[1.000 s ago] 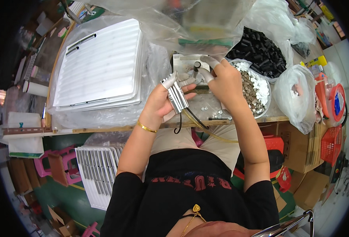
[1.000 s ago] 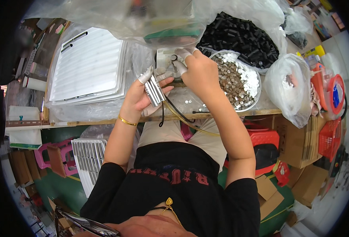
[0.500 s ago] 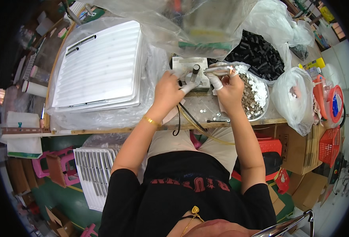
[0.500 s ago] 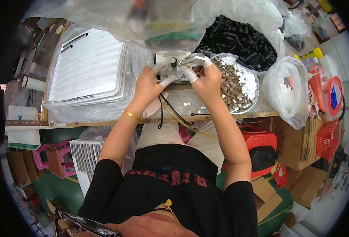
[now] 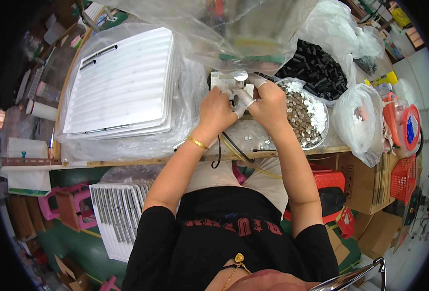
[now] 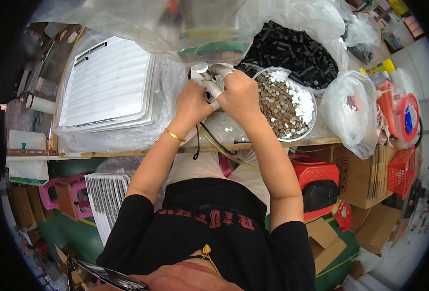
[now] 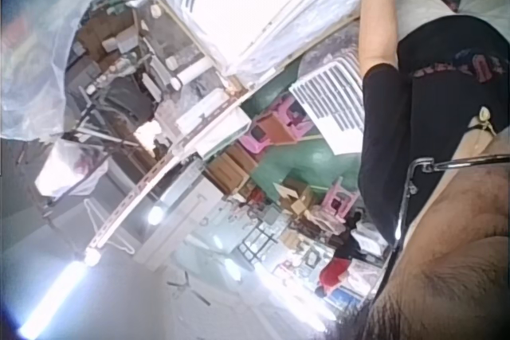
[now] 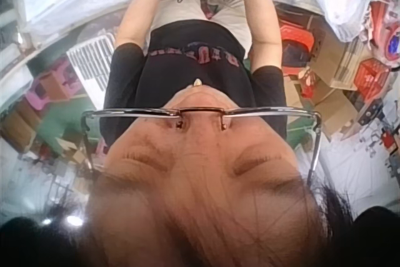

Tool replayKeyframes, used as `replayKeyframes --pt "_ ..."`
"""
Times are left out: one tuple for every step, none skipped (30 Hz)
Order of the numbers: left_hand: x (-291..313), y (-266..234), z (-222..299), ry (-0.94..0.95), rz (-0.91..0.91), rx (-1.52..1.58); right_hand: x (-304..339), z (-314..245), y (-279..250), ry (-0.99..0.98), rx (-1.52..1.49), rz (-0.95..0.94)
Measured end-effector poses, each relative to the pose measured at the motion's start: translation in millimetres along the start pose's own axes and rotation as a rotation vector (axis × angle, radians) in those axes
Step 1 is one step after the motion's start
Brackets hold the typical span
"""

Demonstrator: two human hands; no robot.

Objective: Assembling small metal pins into plastic tubes using a guide jig.

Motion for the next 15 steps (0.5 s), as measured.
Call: replayKeyframes --pt "2 -1 0 0.003 -0.002 0.003 3 -1 -2 0.002 0.004 0.001" --pt "5 -2 1 -0.007 -0.006 -0.005 6 0 -2 0.060 -0.024 -0.054" --pt "6 -4 0 -0.017 -0.010 -0.012 8 2 -1 0.119 -0.053 -0.108" --pt "7 -4 2 -0.012 -0.014 -0.007 13 6 1 0.159 -0.081 -0.165" --pt "7 -3 3 -0.048 -0.037 -0.025 16 10 3 0.162 -0.073 -0.162" --pt "7 -2 3 -0.083 -0.059 -0.042 19 15 7 0.189 -0.036 -0.230" --pt "8 0 4 -0.073 -0.064 -0.036 24 23 11 0.218 0.002 -0.295" --pt "7 4 3 -0.082 -0.036 -0.020 28 34 17 0.353 -0.067 -0.324" --pt "4 6 2 -0.090 -0.009 -0.002 31 38 18 0.356 -0.054 -0.311" --pt "1 5 4 -0.076 -0.014 0.008 32 37 19 0.353 -0.080 -0.294" --pt "-3 2 5 -0.074 -0.031 -0.030 33 37 19 0.350 -0.104 -0.275" --pt "-7 1 6 -0.071 -0.047 -0.068 32 38 18 0.293 -0.029 -0.285" --pt "-10 1 -1 -0.062 -0.048 -0.065 27 31 15 0.303 -0.115 -0.245" --pt "-15 3 -9 -0.052 -0.030 -0.092 25 30 9 0.339 -0.135 -0.208" --pt "-19 7 -12 -0.043 -0.013 -0.120 24 31 5 0.374 -0.157 -0.171"
Point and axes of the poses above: each hand's wrist, its own x-axis away from the middle knuckle, its own y-axis out of the palm, z = x × y, the point moved 3 cm from there along -x, towards the middle knuckle, and after that the axes turned 6 degrees about z, right-handed, at the moved point
